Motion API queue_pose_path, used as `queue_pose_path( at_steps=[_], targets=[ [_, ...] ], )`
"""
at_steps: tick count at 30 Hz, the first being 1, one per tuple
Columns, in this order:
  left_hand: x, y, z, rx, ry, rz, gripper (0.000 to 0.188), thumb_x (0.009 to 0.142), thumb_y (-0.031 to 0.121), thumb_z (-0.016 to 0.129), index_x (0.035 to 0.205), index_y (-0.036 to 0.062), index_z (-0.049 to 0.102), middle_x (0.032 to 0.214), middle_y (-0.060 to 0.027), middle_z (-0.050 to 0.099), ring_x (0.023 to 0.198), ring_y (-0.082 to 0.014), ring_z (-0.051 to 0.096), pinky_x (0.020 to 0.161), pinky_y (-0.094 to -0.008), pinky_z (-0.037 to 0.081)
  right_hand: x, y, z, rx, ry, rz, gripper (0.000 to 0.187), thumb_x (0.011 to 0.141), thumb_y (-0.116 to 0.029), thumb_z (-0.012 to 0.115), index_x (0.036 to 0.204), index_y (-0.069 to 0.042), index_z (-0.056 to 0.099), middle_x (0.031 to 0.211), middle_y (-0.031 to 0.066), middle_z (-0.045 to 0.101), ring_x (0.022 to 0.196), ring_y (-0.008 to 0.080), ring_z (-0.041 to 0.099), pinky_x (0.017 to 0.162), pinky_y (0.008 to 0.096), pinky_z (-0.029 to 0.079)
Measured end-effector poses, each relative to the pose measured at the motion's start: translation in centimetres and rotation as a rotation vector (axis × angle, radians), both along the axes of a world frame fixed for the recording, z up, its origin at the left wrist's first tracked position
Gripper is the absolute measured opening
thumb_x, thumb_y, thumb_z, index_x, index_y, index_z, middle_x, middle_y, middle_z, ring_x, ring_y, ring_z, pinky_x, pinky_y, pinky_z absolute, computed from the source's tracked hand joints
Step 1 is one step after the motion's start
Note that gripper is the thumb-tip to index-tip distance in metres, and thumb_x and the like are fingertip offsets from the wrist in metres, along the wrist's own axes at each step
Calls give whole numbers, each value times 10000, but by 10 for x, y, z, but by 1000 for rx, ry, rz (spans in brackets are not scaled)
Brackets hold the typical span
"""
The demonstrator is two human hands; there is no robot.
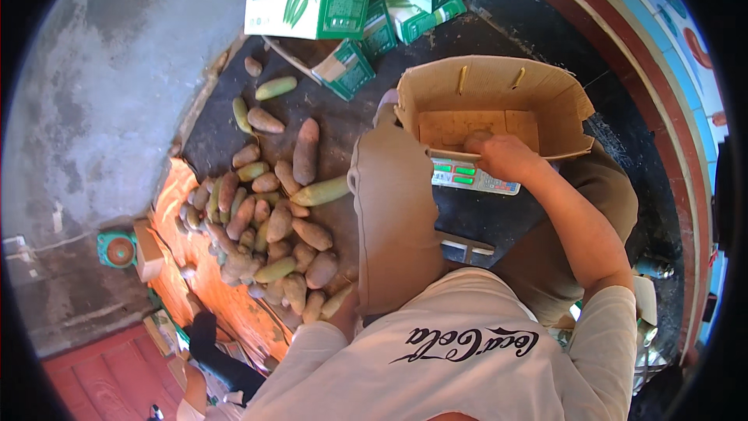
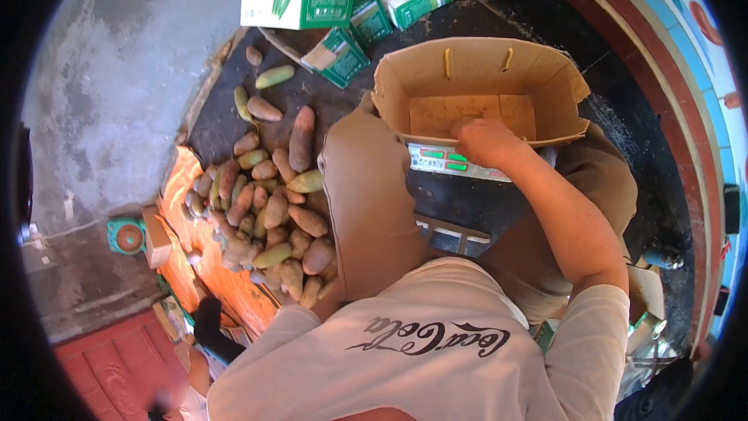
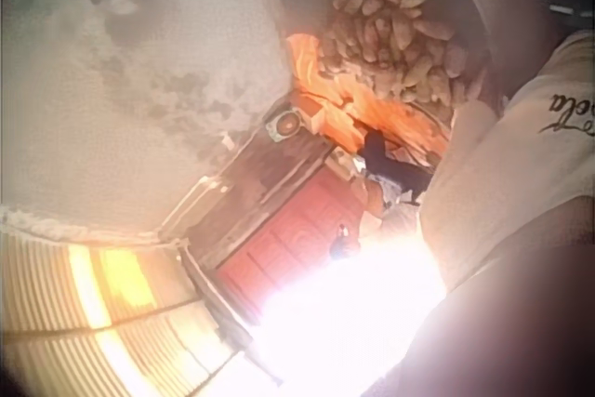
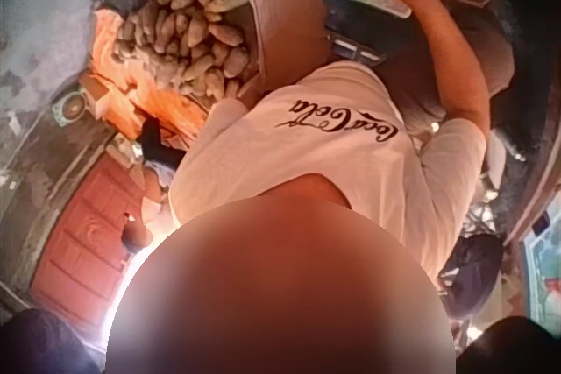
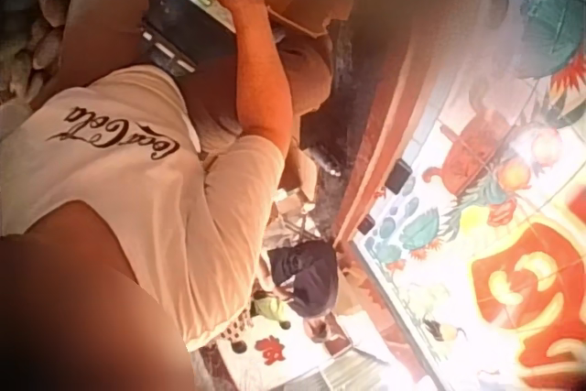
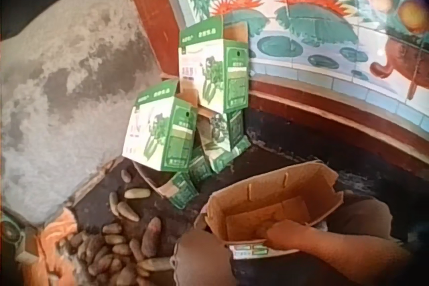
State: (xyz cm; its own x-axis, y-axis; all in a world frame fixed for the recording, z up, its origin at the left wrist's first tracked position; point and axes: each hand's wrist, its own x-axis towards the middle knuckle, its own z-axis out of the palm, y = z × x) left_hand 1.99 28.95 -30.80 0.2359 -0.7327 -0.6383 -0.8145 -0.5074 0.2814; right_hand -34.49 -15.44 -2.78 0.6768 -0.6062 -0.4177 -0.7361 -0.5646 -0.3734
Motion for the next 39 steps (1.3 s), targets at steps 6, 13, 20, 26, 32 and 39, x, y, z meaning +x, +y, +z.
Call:
queue_pose_path(
  at_steps=[6,13,20,26,32,39],
  targets=[
    [-25,-20,-36,3,41,87,472,796,357,596,1203,119,568,1152,-194,586,1110,-342,544,921,-422,435,2,1,15,-40,-50,-40,304,793,-178,608,1087,-103,606,877,191,641,872,371,604,779,454,471],
    [-25,-62,-77,-26,39,151,496,796,354,598,1229,117,549,1196,-187,569,1136,-336,530,935,-419,427,5,-1,15,-8,-54,-55,286,790,-150,622,1066,-76,615,915,192,631,893,371,591,774,447,461],
    [-32,-24,-112,429,235,55,583,793,322,609,1319,126,451,1361,-142,449,1242,-326,438,1002,-414,385,12,-1,19,27,-90,-82,281,794,-126,619,1069,-70,616,959,180,630,913,367,589,795,431,458],
    [-41,59,-99,251,754,183,563,798,309,600,1317,145,455,1337,-135,463,1245,-323,433,998,-426,385,3,1,13,3,-43,-122,302,787,-108,633,1087,-80,621,1002,160,633,935,356,594,814,417,460],
    [-75,10,-13,320,577,142,497,807,283,575,1280,158,488,1285,-123,481,1219,-312,446,975,-433,393,11,4,15,-19,15,-143,297,776,-87,640,1071,-58,626,1001,161,640,946,346,601,829,407,461],
    [-31,-33,31,379,-181,46,470,799,250,564,1256,166,489,1254,-106,463,1231,-278,405,974,-444,382,5,-3,12,-12,-22,-156,326,761,-64,642,1086,-51,619,1031,166,632,957,345,599,844,396,460]
  ],
)
